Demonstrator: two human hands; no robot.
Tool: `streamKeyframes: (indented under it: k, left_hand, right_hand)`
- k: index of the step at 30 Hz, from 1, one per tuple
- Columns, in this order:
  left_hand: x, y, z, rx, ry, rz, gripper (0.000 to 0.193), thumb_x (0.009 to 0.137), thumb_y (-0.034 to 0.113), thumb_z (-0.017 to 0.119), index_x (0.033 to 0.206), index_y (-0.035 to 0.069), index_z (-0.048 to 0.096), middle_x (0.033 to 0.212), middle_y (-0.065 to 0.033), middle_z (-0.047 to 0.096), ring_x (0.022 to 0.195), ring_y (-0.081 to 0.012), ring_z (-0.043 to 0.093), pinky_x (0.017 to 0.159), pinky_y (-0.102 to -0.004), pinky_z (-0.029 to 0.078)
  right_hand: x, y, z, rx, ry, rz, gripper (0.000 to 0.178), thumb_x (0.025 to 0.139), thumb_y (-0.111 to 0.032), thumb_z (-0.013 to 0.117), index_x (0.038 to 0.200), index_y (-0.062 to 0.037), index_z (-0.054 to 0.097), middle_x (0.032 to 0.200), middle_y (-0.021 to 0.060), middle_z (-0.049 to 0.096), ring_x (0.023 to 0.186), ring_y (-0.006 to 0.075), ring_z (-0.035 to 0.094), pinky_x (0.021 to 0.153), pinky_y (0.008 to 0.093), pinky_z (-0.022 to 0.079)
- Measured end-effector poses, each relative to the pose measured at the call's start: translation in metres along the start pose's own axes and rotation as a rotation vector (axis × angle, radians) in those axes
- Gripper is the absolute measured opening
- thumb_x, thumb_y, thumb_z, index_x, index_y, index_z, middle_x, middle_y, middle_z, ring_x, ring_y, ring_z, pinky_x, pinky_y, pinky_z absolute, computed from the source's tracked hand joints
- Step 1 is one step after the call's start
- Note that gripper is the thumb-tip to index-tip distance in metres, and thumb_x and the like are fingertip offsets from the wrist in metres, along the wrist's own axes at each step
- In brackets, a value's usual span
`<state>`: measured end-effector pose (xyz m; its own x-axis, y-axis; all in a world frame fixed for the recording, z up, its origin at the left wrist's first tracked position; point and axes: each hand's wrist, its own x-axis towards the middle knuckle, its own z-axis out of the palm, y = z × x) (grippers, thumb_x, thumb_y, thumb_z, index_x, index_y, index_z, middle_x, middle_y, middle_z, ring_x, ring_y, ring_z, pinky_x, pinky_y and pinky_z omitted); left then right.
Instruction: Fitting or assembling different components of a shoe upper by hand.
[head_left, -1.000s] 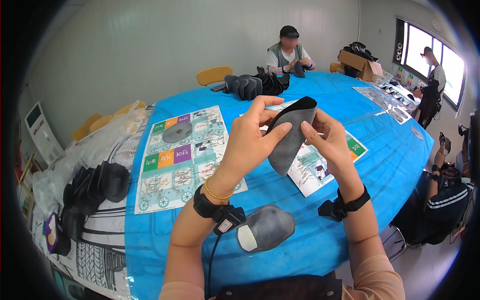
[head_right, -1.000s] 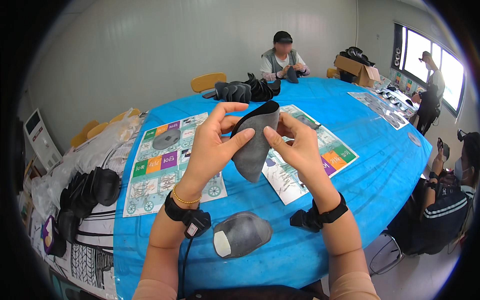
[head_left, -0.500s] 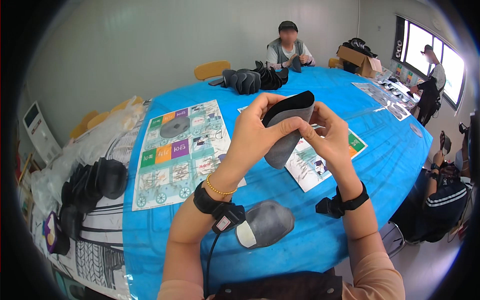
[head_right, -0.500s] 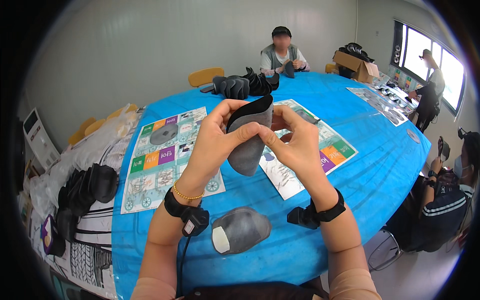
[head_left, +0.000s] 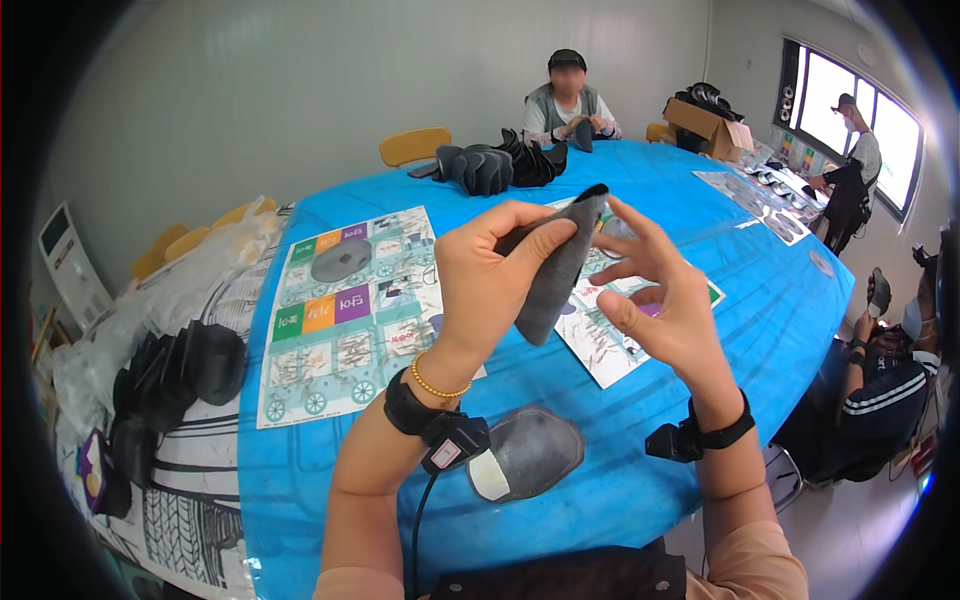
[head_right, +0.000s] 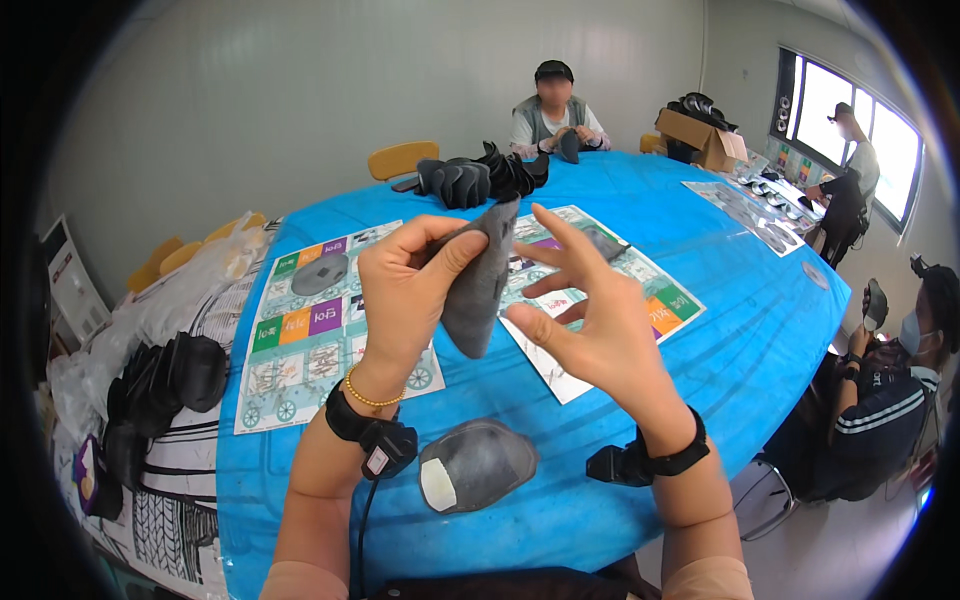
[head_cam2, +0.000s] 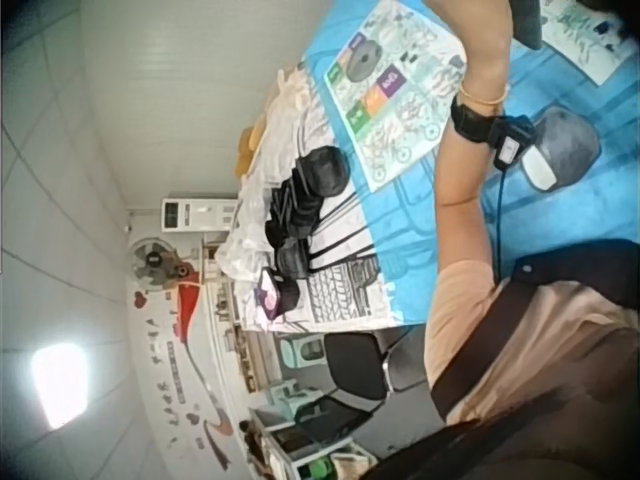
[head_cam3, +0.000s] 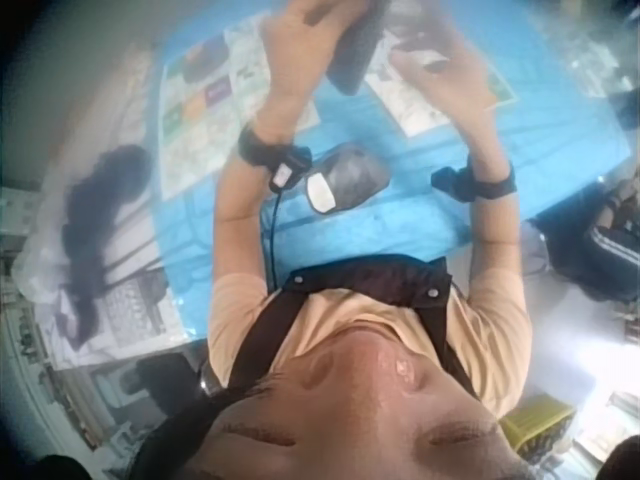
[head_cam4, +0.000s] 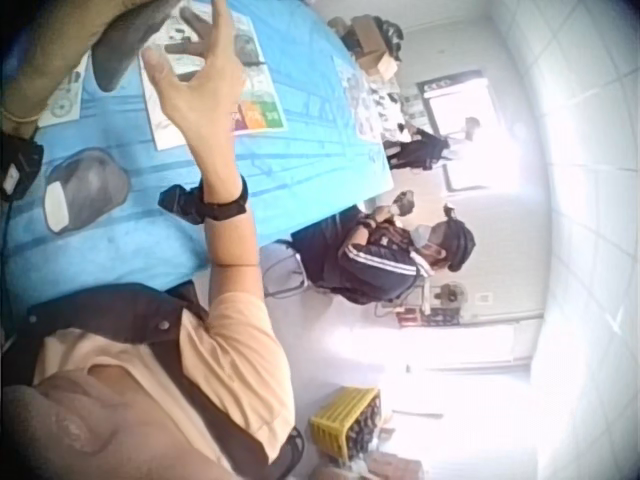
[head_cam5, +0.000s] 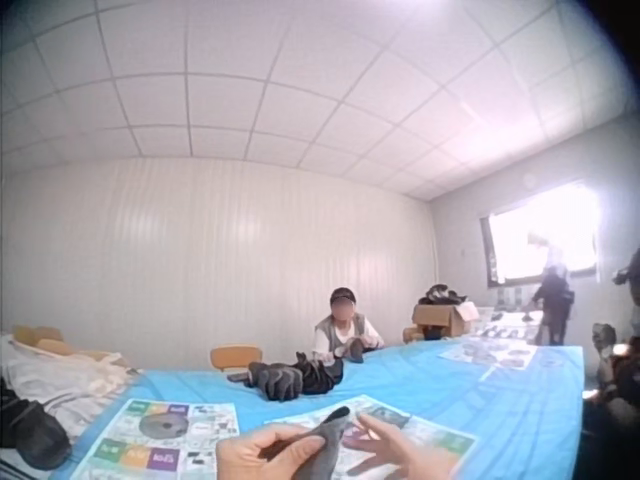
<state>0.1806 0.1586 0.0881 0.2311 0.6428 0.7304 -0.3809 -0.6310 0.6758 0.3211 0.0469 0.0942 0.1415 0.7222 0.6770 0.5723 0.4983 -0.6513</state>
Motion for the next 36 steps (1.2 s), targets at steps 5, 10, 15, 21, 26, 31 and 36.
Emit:
streamKeyframes:
  k: [5,10,15,21,26,31,36]
  left_hand:
    - [0.005,0.010,-0.009,0.384,-0.017,0.486,0.014,0.075,0.003,0.076,0.087,-0.001,0.070,0.070,-0.0054,0.065,0.060,-0.0107,0.059,0.052,-0.0224,0.044]
    - [0.007,0.026,-0.006,0.607,-0.031,0.953,0.019,0.063,0.000,0.082,0.075,-0.001,0.067,0.061,-0.0068,0.058,0.050,-0.0172,0.053,0.044,-0.0271,0.037]
    - [0.003,0.029,-0.007,0.716,-0.040,1.040,0.020,0.062,-0.001,0.082,0.075,-0.001,0.067,0.061,-0.0066,0.058,0.049,-0.0171,0.052,0.042,-0.0271,0.037]
    - [-0.001,0.035,-0.011,0.772,-0.079,1.039,0.019,0.063,0.000,0.082,0.076,0.000,0.068,0.062,-0.0063,0.059,0.050,-0.0160,0.054,0.044,-0.0256,0.038]
    - [-0.022,0.064,-0.027,0.495,-0.245,0.282,0.016,0.071,0.004,0.077,0.083,-0.001,0.068,0.069,-0.0064,0.064,0.060,-0.0116,0.060,0.051,-0.0223,0.046]
    - [-0.062,0.063,-0.065,-0.029,-0.465,-0.774,0.014,0.081,0.008,0.074,0.086,-0.003,0.067,0.078,-0.0064,0.068,0.067,-0.0075,0.062,0.057,-0.0195,0.049]
    - [-0.093,0.042,-0.073,-0.061,-0.456,-1.089,0.016,0.083,0.010,0.073,0.088,-0.004,0.066,0.079,-0.0074,0.069,0.066,-0.0077,0.063,0.057,-0.0191,0.049]
  right_hand:
    - [-0.003,-0.007,-0.023,-0.165,0.203,-0.112,0.061,0.082,-0.015,0.069,0.138,-0.0099,0.044,0.087,0.0069,0.068,0.071,0.0110,0.064,0.054,0.0221,0.046]
    - [-0.009,-0.023,-0.024,-0.506,0.036,-0.279,0.055,0.083,-0.017,0.067,0.135,-0.0109,0.049,0.055,0.0015,0.054,0.044,0.0116,0.051,0.045,0.0236,0.037]
    - [-0.016,-0.024,-0.018,-0.475,0.123,-0.292,0.054,0.083,-0.017,0.067,0.133,-0.0098,0.051,0.048,0.0010,0.047,0.040,0.0125,0.050,0.044,0.0247,0.036]
    - [-0.017,-0.023,-0.008,-0.416,0.067,-0.241,0.055,0.084,-0.016,0.065,0.136,-0.0086,0.048,0.049,0.0025,0.048,0.041,0.0125,0.049,0.044,0.0246,0.036]
    - [-0.054,-0.008,-0.015,-0.229,0.071,0.128,0.038,0.089,-0.018,0.059,0.124,-0.0048,0.055,0.054,0.0059,0.056,0.043,0.0135,0.055,0.046,0.0260,0.040]
    - [-0.121,0.036,-0.021,-0.059,-0.488,0.830,0.033,0.097,-0.025,0.049,0.110,0.0048,0.057,0.060,0.0092,0.063,0.052,0.0154,0.065,0.051,0.0270,0.050]
    - [-0.148,0.030,0.003,0.565,-0.525,1.165,0.048,0.100,-0.035,0.044,0.107,0.0110,0.056,0.077,0.0185,0.067,0.067,0.0240,0.070,0.062,0.0300,0.058]
